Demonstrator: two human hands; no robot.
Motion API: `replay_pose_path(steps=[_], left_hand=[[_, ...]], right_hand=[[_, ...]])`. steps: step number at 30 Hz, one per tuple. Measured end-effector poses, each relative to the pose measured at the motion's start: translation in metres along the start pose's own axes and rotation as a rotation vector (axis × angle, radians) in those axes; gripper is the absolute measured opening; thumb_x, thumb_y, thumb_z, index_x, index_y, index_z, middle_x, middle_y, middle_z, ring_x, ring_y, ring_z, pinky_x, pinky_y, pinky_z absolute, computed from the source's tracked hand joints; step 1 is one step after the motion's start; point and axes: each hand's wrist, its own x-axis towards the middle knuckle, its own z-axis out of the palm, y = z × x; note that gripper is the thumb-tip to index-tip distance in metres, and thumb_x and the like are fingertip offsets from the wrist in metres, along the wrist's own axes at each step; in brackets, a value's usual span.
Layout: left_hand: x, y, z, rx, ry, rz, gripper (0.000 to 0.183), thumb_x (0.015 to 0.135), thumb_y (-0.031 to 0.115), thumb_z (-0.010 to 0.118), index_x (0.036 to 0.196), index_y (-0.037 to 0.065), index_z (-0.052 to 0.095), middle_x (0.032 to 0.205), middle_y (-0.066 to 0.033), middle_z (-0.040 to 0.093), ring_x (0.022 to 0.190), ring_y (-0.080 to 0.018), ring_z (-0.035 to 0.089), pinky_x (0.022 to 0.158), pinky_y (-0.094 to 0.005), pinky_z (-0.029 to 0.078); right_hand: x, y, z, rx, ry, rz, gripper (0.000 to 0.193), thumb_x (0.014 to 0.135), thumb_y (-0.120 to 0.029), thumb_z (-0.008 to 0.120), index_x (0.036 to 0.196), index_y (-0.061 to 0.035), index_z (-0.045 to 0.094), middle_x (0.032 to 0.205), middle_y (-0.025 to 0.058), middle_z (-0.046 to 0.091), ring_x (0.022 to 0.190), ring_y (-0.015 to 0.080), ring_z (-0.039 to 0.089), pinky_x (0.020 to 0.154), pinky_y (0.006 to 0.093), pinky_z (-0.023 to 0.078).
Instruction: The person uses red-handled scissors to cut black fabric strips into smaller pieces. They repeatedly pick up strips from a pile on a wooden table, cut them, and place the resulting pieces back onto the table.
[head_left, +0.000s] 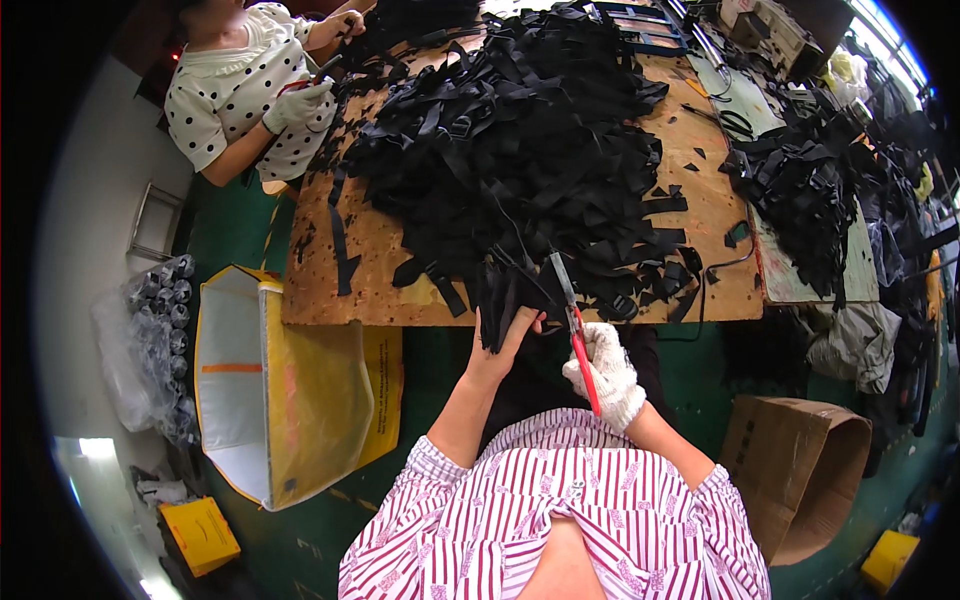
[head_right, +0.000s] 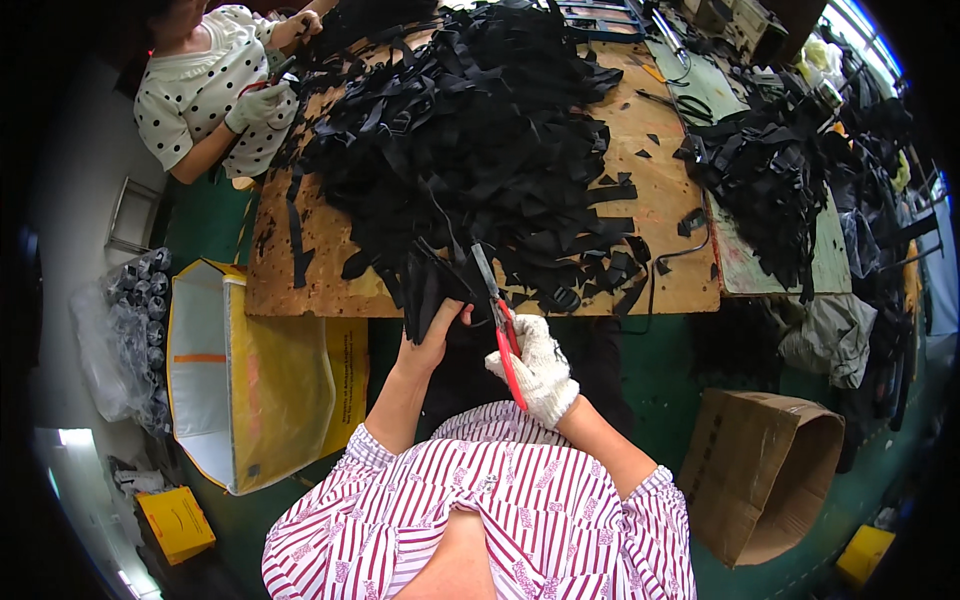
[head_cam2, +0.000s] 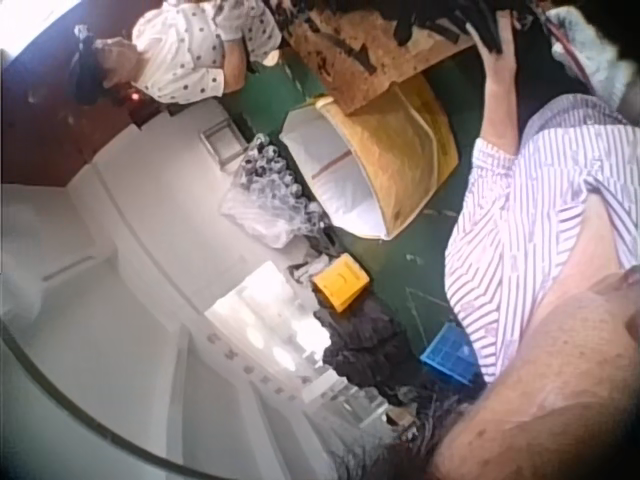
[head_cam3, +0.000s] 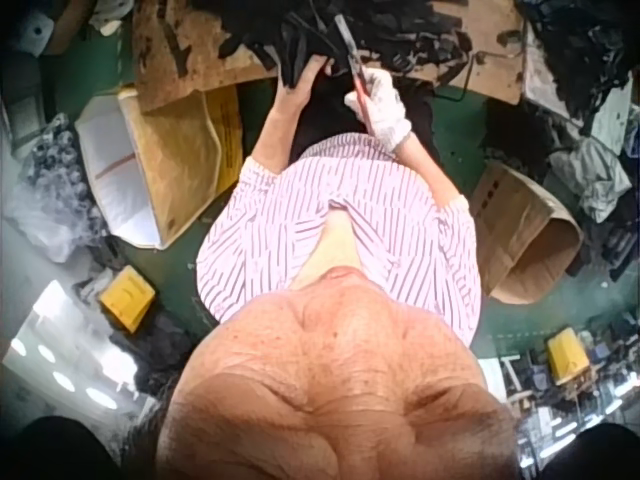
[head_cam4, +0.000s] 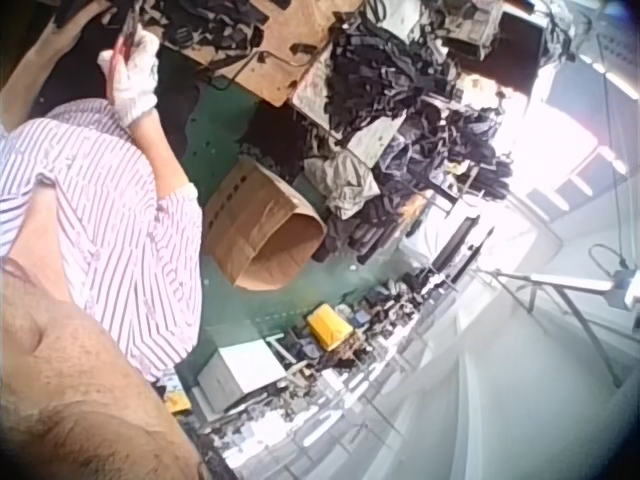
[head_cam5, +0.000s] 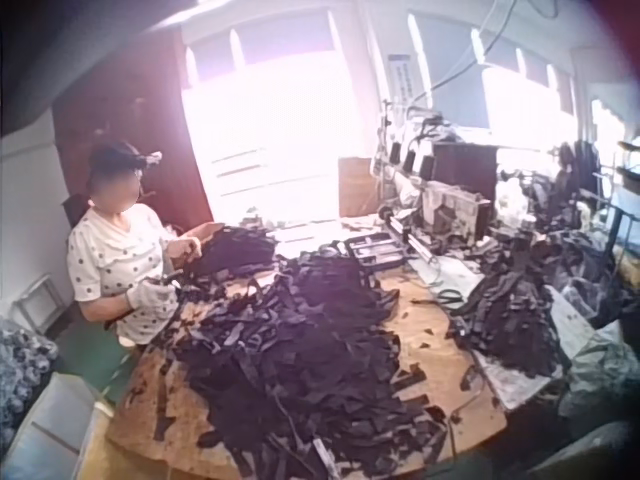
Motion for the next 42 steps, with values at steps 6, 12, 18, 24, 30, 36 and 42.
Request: replay_pose_path(steps=[6, 12, 18, 24, 30, 36, 42], left_hand=[[0.001, -0.005, -0.004, 0.012, 0.018, 0.005, 0.013, 0.086, 0.000, 0.054, 0.098, 0.000, 0.055, 0.081, -0.0049, 0.057, 0.069, -0.0110, 0.055, 0.073, -0.0270, 0.049], [-0.008, 0.000, -0.003, 0.051, -0.017, -0.013, 0.009, 0.086, 0.001, 0.055, 0.095, 0.000, 0.056, 0.079, -0.0037, 0.058, 0.069, -0.0101, 0.055, 0.073, -0.0263, 0.048], [-0.009, -0.005, -0.007, 0.010, 0.017, -0.024, 0.014, 0.085, -0.001, 0.054, 0.099, 0.000, 0.054, 0.080, -0.0042, 0.057, 0.069, -0.0104, 0.055, 0.074, -0.0266, 0.049], [-0.013, -0.008, -0.012, 0.068, -0.039, -0.022, 0.016, 0.084, -0.003, 0.053, 0.100, 0.000, 0.052, 0.081, -0.0049, 0.056, 0.069, -0.0110, 0.054, 0.073, -0.0275, 0.049], [-0.018, -0.001, -0.003, 0.048, -0.033, -0.038, 0.015, 0.085, 0.000, 0.053, 0.100, -0.001, 0.052, 0.081, -0.0046, 0.056, 0.072, -0.0116, 0.053, 0.075, -0.0273, 0.047], [-0.016, -0.001, -0.006, -0.029, -0.025, -0.072, 0.010, 0.086, 0.000, 0.053, 0.096, -0.001, 0.055, 0.081, -0.0046, 0.056, 0.073, -0.0115, 0.054, 0.074, -0.0271, 0.047], [-0.020, -0.001, -0.006, 0.100, -0.060, -0.043, 0.008, 0.084, -0.001, 0.056, 0.093, 0.000, 0.056, 0.076, -0.0036, 0.057, 0.068, -0.0103, 0.055, 0.071, -0.0261, 0.048]], right_hand=[[-0.004, 0.003, -0.003, -0.027, -0.022, 0.036, 0.050, 0.074, -0.018, 0.073, 0.111, -0.0016, 0.044, 0.086, 0.0087, 0.057, 0.074, 0.0169, 0.056, 0.070, 0.0311, 0.048], [0.002, 0.002, -0.004, -0.045, -0.028, -0.010, 0.051, 0.073, -0.018, 0.073, 0.111, -0.0016, 0.043, 0.087, 0.0089, 0.056, 0.073, 0.0192, 0.056, 0.070, 0.0322, 0.047], [-0.007, -0.001, 0.000, 0.045, -0.018, 0.150, 0.051, 0.072, -0.016, 0.075, 0.111, -0.0018, 0.044, 0.089, 0.0086, 0.055, 0.073, 0.0186, 0.055, 0.070, 0.0318, 0.047], [-0.002, 0.005, -0.005, -0.136, -0.027, -0.004, 0.054, 0.071, -0.020, 0.076, 0.112, -0.0021, 0.045, 0.089, 0.0099, 0.058, 0.079, 0.0203, 0.060, 0.072, 0.0332, 0.048], [-0.008, -0.006, 0.000, 0.079, -0.054, 0.045, 0.042, 0.076, -0.003, 0.061, 0.112, -0.0078, 0.040, 0.080, 0.0020, 0.047, 0.059, 0.0073, 0.046, 0.052, 0.0229, 0.042], [-0.011, -0.010, 0.000, 0.137, -0.098, 0.120, 0.041, 0.076, -0.003, 0.060, 0.111, -0.0078, 0.039, 0.077, 0.0016, 0.046, 0.056, 0.0068, 0.044, 0.050, 0.0224, 0.041], [-0.007, -0.001, -0.004, -0.027, -0.049, 0.009, 0.043, 0.076, -0.010, 0.066, 0.111, -0.0027, 0.042, 0.084, 0.0074, 0.054, 0.058, 0.0115, 0.054, 0.055, 0.0258, 0.047]])
